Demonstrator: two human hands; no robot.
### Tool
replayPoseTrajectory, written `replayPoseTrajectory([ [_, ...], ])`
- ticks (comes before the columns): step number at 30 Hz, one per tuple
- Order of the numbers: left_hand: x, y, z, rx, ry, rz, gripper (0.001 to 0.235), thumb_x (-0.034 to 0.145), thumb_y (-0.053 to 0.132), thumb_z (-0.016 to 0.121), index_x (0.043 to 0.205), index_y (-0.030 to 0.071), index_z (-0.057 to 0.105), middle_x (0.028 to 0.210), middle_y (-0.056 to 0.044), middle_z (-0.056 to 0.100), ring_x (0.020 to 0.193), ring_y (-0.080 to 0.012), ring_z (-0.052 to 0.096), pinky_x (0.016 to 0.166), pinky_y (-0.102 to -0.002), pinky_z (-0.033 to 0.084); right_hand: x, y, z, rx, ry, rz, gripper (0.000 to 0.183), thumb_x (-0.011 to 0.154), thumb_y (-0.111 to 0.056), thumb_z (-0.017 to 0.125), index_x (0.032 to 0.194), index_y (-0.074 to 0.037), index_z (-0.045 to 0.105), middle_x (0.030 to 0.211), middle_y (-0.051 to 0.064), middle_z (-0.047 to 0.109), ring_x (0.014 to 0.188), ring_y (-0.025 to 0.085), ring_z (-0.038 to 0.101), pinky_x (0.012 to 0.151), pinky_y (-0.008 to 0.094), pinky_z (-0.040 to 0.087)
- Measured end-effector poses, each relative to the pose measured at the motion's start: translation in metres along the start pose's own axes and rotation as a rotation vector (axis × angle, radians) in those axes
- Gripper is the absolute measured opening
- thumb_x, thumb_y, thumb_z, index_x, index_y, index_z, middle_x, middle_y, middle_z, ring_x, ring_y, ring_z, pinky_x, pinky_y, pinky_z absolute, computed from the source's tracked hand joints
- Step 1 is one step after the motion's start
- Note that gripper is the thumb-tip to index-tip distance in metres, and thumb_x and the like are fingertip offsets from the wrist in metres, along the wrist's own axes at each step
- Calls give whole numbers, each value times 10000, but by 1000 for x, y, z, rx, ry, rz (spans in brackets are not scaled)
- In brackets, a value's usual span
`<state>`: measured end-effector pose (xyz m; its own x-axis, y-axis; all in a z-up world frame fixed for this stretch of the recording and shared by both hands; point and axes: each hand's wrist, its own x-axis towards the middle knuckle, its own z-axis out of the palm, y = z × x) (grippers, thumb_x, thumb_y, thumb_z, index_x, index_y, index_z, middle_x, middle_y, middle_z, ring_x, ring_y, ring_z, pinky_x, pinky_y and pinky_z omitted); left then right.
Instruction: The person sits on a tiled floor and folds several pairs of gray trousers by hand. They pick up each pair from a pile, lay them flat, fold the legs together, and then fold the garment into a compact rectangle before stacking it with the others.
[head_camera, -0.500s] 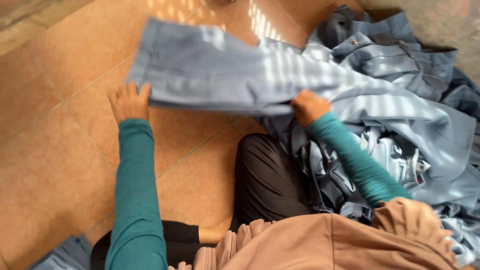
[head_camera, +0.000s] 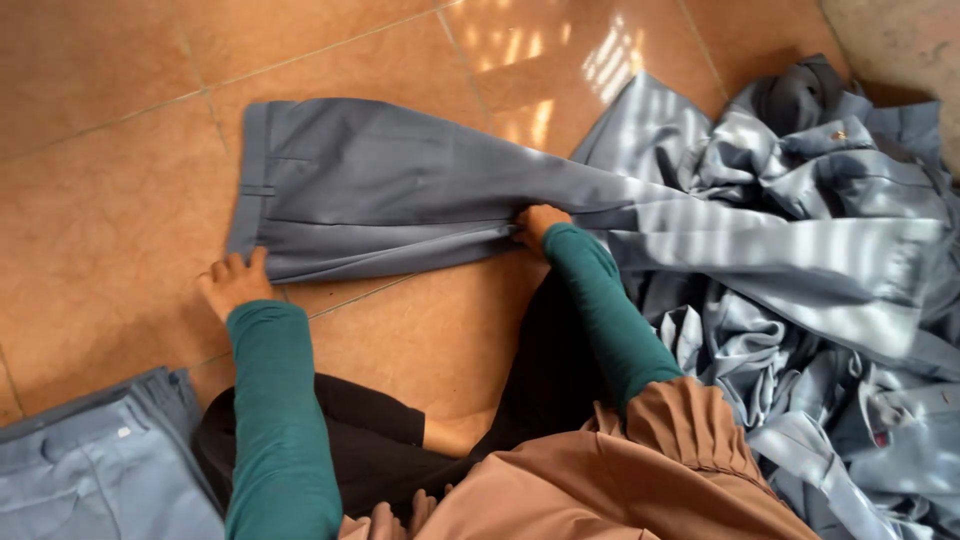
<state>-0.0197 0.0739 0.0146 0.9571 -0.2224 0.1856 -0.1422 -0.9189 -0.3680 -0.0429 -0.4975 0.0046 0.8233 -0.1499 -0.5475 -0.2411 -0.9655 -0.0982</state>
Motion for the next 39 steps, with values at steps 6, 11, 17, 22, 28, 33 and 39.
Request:
replayPoseTrajectory([
  [6,-35,-81,-57,130,-750,-519,423,1082,295,403,1499,302,477,1647,-160,402,1556,-359,185,1121,-681,44,0,-151,64,-14,172,-395,230,895,-397,691,1085,-284,756,1160,17,685,1019,304,738,877,462,624],
  [11,-12,-25,-139,-654,-808,-327,1111,777,312,859,1643,316,164,1699,-225,138,1564,-443,95,1062,-818,210,-33,-256,66,-20,390,-530,152,904,-386,622,930,-285,733,1002,-50,627,957,206,718,788,381,617],
  [17,-14,111,-79,-773,-637,-113,583,920,90,568,1357,470,492,1358,70,574,1202,-254,641,1001,-467,546,-88,-279,9,-105,133,-597,264,964,-371,586,1216,-356,663,1176,-81,626,1030,225,707,846,517,613],
  [22,-22,65,-39,-785,-427,-141,390,912,138,625,1176,423,586,1145,52,541,1081,-225,675,952,-395,579,-90,-184,-34,-449,-23,-475,296,921,-471,600,1197,-390,670,1182,-97,668,1125,187,689,960,477,557],
  [28,-21,-32,-46,-715,-169,-367,429,888,3,665,1092,379,639,1094,3,534,974,-336,705,921,-446,587,-70,-49,-72,-810,-3,-386,373,728,-628,708,934,-327,785,908,-99,774,988,163,731,925,496,438],
  [33,14,-81,-62,-653,41,-367,398,897,-6,661,1063,356,667,1056,-13,541,931,-336,708,893,-432,596,-35,13,-100,-674,530,-381,130,866,-358,673,743,-321,692,618,-160,613,755,99,655,952,539,353],
  [39,20,-142,-175,-701,711,-187,652,568,-166,488,1101,13,820,1020,-158,596,939,-319,654,874,-394,577,-123,0,-219,-398,1096,-610,161,999,-405,840,986,-260,772,872,-78,730,798,147,701,1129,444,297],
])
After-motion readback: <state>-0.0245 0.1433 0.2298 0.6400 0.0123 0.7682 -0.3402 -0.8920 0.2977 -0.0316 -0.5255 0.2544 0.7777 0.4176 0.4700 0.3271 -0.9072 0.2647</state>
